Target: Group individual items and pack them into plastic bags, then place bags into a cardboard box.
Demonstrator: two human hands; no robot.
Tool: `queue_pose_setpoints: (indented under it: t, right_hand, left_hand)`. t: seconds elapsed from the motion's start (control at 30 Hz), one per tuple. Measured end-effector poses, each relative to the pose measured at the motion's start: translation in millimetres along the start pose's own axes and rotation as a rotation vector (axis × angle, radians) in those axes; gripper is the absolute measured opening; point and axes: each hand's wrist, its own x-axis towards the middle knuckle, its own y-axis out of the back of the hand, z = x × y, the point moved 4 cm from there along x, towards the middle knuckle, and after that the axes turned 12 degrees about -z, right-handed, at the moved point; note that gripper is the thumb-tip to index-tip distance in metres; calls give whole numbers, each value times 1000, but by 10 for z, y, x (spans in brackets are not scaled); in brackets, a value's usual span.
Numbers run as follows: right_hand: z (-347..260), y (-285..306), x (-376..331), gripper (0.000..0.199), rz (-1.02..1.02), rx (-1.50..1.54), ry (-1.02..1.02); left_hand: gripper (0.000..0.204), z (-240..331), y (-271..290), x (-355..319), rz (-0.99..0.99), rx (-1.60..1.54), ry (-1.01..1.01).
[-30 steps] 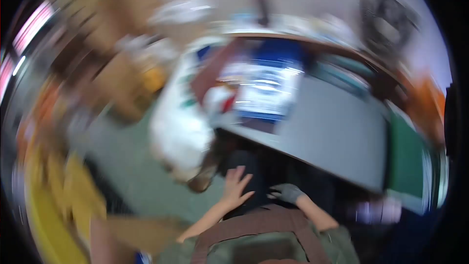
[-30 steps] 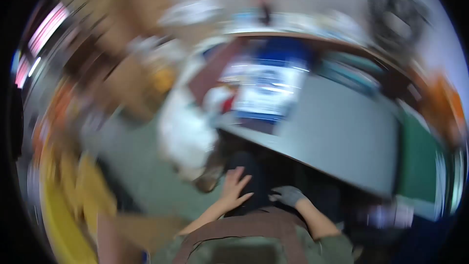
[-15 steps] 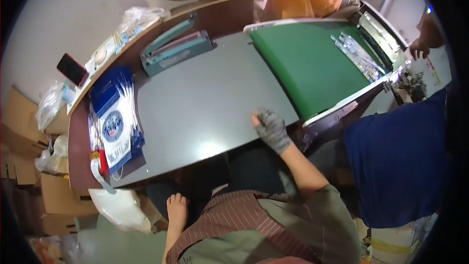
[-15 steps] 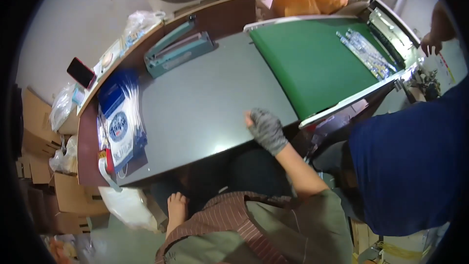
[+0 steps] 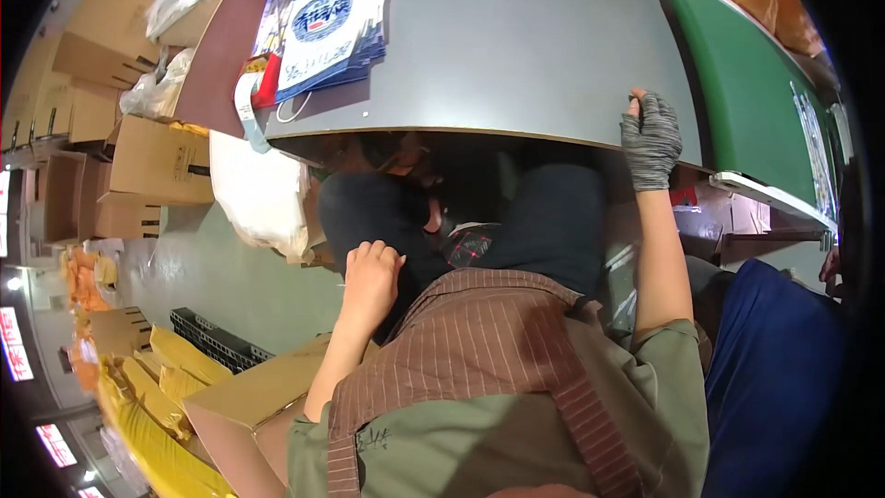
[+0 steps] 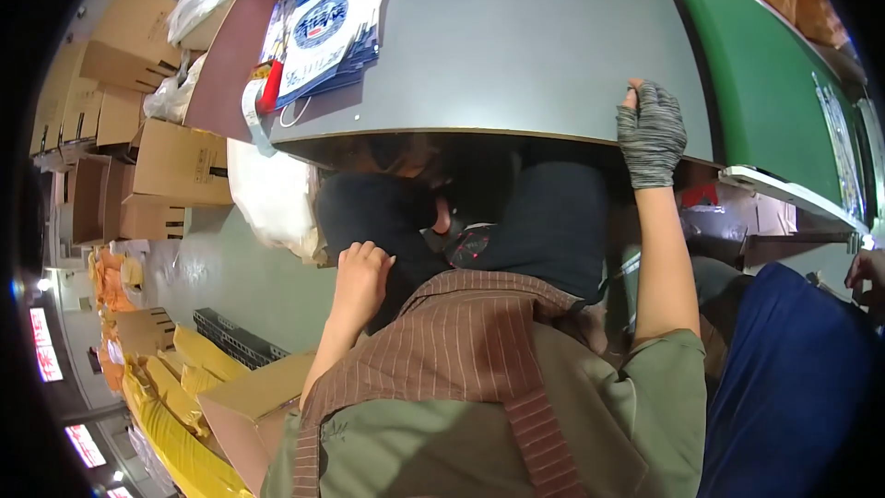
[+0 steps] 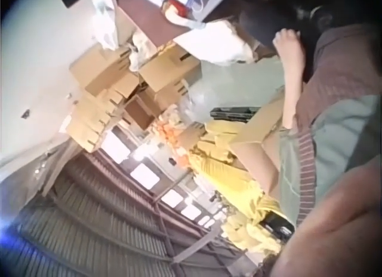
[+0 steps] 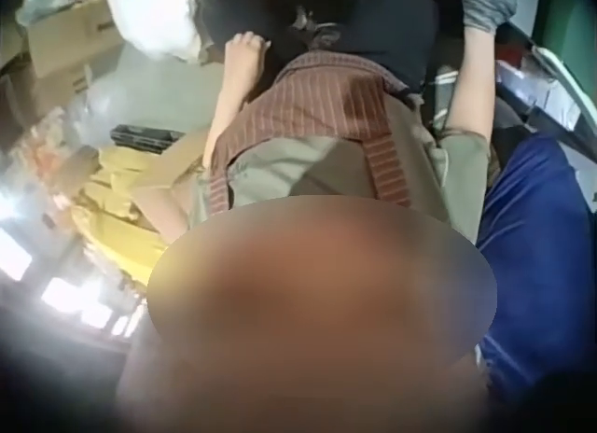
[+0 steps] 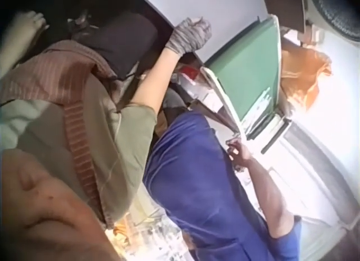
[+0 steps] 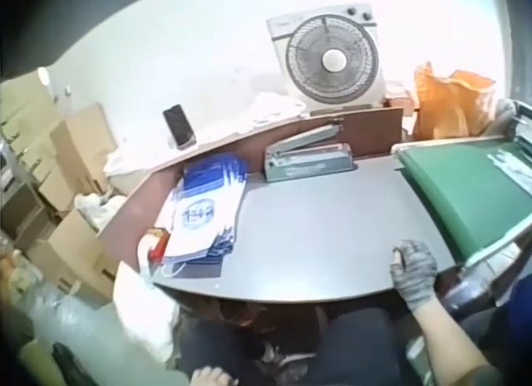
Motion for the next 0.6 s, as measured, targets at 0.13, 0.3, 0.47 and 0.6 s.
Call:
queue_pose_setpoints:
  t: [0.13,0.3,0.47,0.6]
  right_hand:
    - [36,7,-12,19,-52,-14,-34]
    - [61,-46,10,20,-55,-46,-28]
    - [244,-123,28,22,-90,-113,20]
    - [207,-175,59,24,-229,-73,-46]
  left_hand:
    - [10,100,35,-78,15,-49,-53]
    - [10,211,-76,-83,-20,-115,-140]
    - [10,374,-235,-44,-6,-182,-266]
    - [8,403,-446,43,21,-220,-354]
